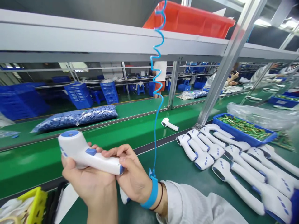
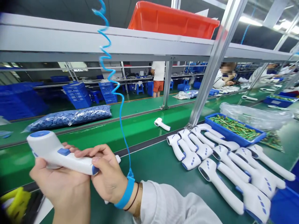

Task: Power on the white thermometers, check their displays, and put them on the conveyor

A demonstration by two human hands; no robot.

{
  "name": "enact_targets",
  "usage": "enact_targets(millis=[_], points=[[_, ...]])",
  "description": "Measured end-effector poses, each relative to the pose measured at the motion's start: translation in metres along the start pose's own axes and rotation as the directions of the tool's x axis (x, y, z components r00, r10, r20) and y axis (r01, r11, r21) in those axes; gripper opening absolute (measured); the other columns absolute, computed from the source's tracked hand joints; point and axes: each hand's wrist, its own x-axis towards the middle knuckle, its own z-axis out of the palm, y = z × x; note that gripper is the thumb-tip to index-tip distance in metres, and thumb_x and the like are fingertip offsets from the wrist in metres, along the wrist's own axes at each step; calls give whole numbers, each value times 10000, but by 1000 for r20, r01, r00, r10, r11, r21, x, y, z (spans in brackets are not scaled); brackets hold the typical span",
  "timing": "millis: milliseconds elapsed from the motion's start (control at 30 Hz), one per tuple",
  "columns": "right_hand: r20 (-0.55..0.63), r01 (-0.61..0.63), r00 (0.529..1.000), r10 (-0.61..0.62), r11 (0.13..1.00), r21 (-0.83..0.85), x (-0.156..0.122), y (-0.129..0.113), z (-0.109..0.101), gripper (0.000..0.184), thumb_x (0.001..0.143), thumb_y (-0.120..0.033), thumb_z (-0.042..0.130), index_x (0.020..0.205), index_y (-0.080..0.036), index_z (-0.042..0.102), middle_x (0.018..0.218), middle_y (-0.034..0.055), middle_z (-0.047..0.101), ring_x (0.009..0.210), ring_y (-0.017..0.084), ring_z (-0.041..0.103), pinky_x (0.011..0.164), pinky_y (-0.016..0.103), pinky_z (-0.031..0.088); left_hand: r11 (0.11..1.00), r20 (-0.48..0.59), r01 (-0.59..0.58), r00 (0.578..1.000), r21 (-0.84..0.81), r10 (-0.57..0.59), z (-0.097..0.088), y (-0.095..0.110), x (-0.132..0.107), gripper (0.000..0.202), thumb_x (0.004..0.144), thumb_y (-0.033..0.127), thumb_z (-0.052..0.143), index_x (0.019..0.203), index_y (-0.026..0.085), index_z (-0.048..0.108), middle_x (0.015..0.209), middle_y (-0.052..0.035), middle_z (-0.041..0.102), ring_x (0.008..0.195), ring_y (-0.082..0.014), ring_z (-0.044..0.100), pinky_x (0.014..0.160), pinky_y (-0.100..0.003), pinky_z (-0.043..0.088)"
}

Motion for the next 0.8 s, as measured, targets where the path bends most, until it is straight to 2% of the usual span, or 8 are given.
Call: enact_targets(millis=[133, 233, 333, 367, 467, 533, 633, 800], points=[[96, -13, 995, 24, 994, -111, 7, -11, -9, 240, 673, -218, 767, 851, -222, 606, 951, 21, 715, 1092, 232, 631, 1114, 453, 374, 989, -136, 11, 990, -151, -32, 12, 1, -3, 230, 900, 276, 356, 964, 192, 560, 716, 19, 573, 566, -76, 549, 525, -145, 475], [171, 4, 982, 75, 906, -423, 27, -41, -38, 322, 733, -236, 747, 1029, -213, 621, 1057, 54, 695, 1086, 220, 629, 1043, 448, 439, 966, -133, 104, 981, -236, -139, 17, 5, -1, 205, 904, 263, 406, 992, 153, 555, 718, 1, 594, 557, -71, 559, 528, -132, 490], [47, 93, 993, -110, 465, -881, 63, -86, -86, 183, 766, -208, 726, 941, -169, 690, 974, 63, 708, 951, 191, 648, 921, 367, 504, 874, -42, 272, 948, -402, -315, 14, 11, 4, 208, 947, 251, 406, 1024, 108, 537, 737, -12, 604, 556, -44, 570, 563, -102, 507], [6, 88, 981, -195, 415, -906, 76, -101, -104, 120, 748, -159, 733, 862, -162, 695, 883, 46, 698, 875, 174, 640, 879, 336, 507, 817, 17, 345, 924, -462, -381, 12, 13, 6, 226, 965, 258, 387, 1031, 93, 529, 729, -12, 597, 556, -37, 574, 575, -94, 513], [-56, 76, 938, -342, 359, -930, 98, -137, -149, 83, 855, -140, 642, 783, -180, 654, 865, 19, 651, 816, 124, 597, 794, 268, 514, 643, 175, 505, 845, -576, -506, 4, 17, 11, 269, 998, 275, 335, 1039, 71, 505, 697, -4, 568, 562, -31, 589, 590, -79, 526], [-84, 52, 920, -382, 332, -942, 96, -148, -167, 64, 923, -213, 595, 924, -182, 650, 1015, 44, 648, 870, 132, 614, 780, 288, 538, 599, 221, 539, 824, -592, -522, 0, 18, 14, 255, 1002, 265, 334, 1050, 76, 497, 692, 2, 559, 563, -35, 594, 584, -88, 536], [-120, 12, 907, -405, 308, -951, 78, -146, -181, 206, 944, -294, 578, 1122, -198, 616, 1157, 69, 618, 968, 177, 630, 802, 328, 554, 612, 247, 541, 830, -577, -501, -3, 20, 17, 229, 999, 228, 322, 1048, 96, 503, 697, 4, 556, 565, -38, 588, 572, -105, 544], [-197, -74, 893, -405, 300, -951, 73, -138, -191, 141, 956, -286, 557, 1050, -214, 635, 1104, 59, 629, 910, 145, 626, 762, 281, 545, 725, 166, 479, 871, -495, -462, 1, 26, 13, 241, 984, 254, 337, 1031, 99, 516, 712, -3, 550, 568, -35, 569, 585, -96, 518]])
